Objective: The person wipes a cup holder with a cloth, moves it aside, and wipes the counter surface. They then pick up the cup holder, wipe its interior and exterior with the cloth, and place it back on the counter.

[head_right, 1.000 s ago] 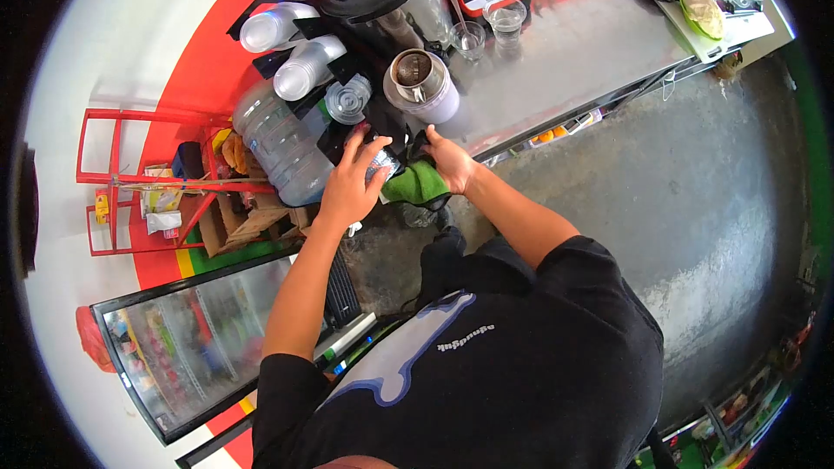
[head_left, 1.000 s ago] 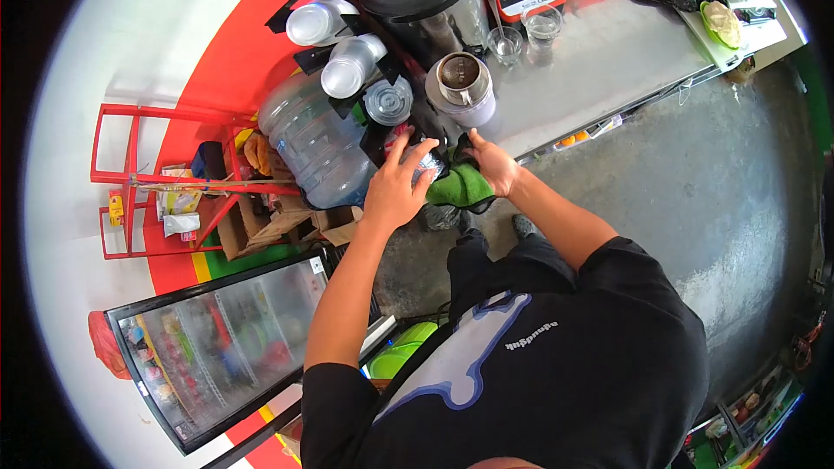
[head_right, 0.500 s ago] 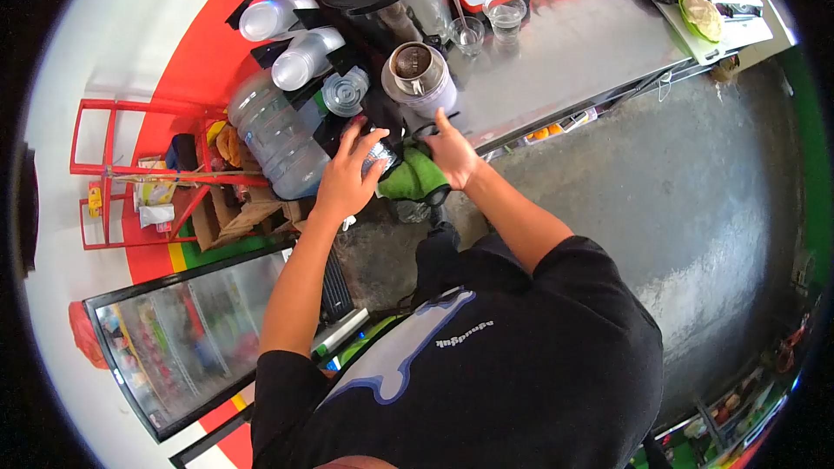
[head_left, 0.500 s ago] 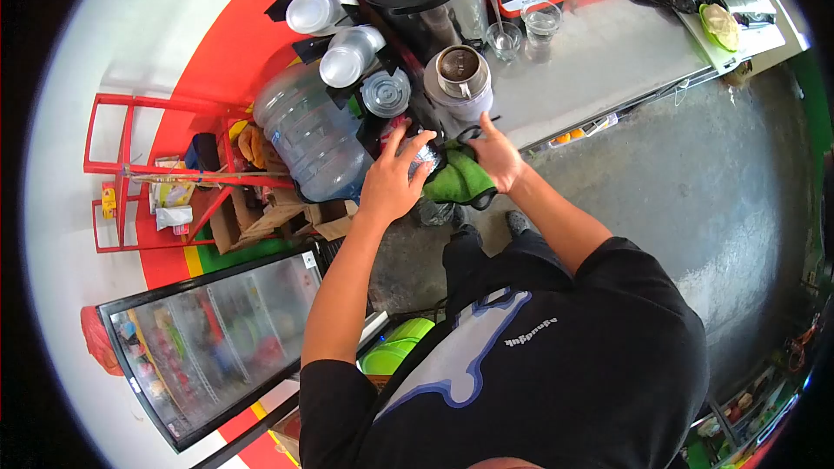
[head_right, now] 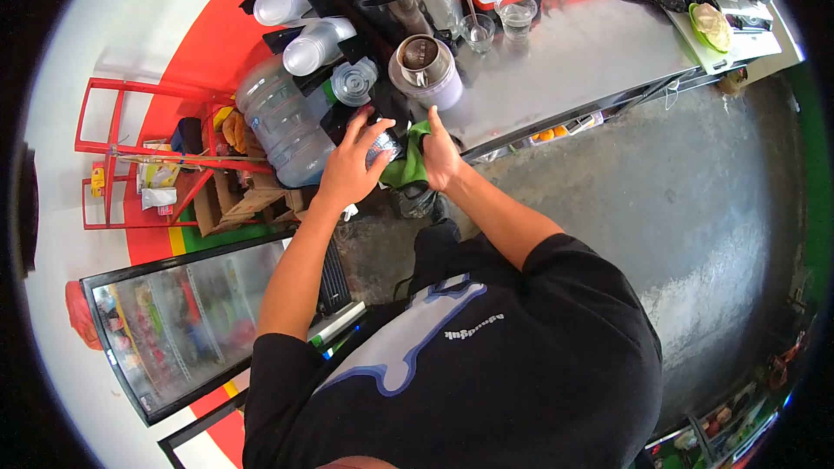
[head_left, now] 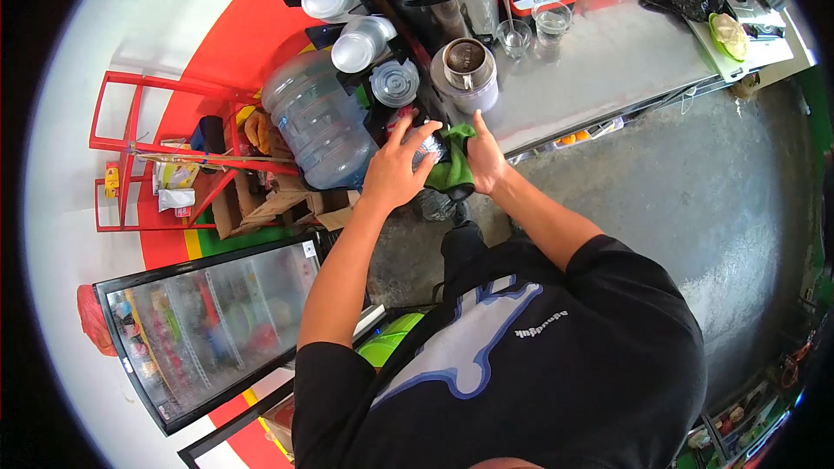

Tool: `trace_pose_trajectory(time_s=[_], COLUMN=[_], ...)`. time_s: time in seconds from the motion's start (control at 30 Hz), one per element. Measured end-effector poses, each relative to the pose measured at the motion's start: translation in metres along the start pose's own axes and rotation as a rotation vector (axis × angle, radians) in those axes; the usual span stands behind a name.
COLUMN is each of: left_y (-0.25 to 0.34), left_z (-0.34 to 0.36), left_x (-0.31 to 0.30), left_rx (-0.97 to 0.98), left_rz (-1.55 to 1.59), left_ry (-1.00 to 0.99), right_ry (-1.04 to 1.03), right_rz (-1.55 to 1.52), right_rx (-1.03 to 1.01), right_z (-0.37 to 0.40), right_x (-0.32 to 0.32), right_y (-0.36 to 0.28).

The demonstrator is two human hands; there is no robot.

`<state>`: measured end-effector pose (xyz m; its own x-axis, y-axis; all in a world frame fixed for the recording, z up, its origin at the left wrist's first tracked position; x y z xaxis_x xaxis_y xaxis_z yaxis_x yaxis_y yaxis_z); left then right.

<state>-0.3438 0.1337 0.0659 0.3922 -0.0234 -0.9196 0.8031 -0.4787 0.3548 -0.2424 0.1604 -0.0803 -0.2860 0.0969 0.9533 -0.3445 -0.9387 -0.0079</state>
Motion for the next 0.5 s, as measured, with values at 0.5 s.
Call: trace_pose_trajectory(time_s=[0.5], left_y=[-0.001], left_z=[0.007], left_x=[-0.003], left_rx=[-0.013], left_rz=[-0.028], left_ry=[0.015], right_ry=[-0.047], right_rz=[-0.027], right_rx=[0.032], right_z=[-0.024], right_x=[-0.003], right_y=[0.024])
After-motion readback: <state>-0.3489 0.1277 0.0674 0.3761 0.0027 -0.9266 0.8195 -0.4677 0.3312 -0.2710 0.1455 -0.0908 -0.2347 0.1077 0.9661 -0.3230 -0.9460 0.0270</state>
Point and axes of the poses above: each hand's wrist, its own z-axis away from the middle knuckle, its own x-axis out of the palm, y = z × x, the point moved 7 cm from there along -z, towards the middle knuckle, and after that the axes turned 14 degrees about x, right-handed, at the moved point
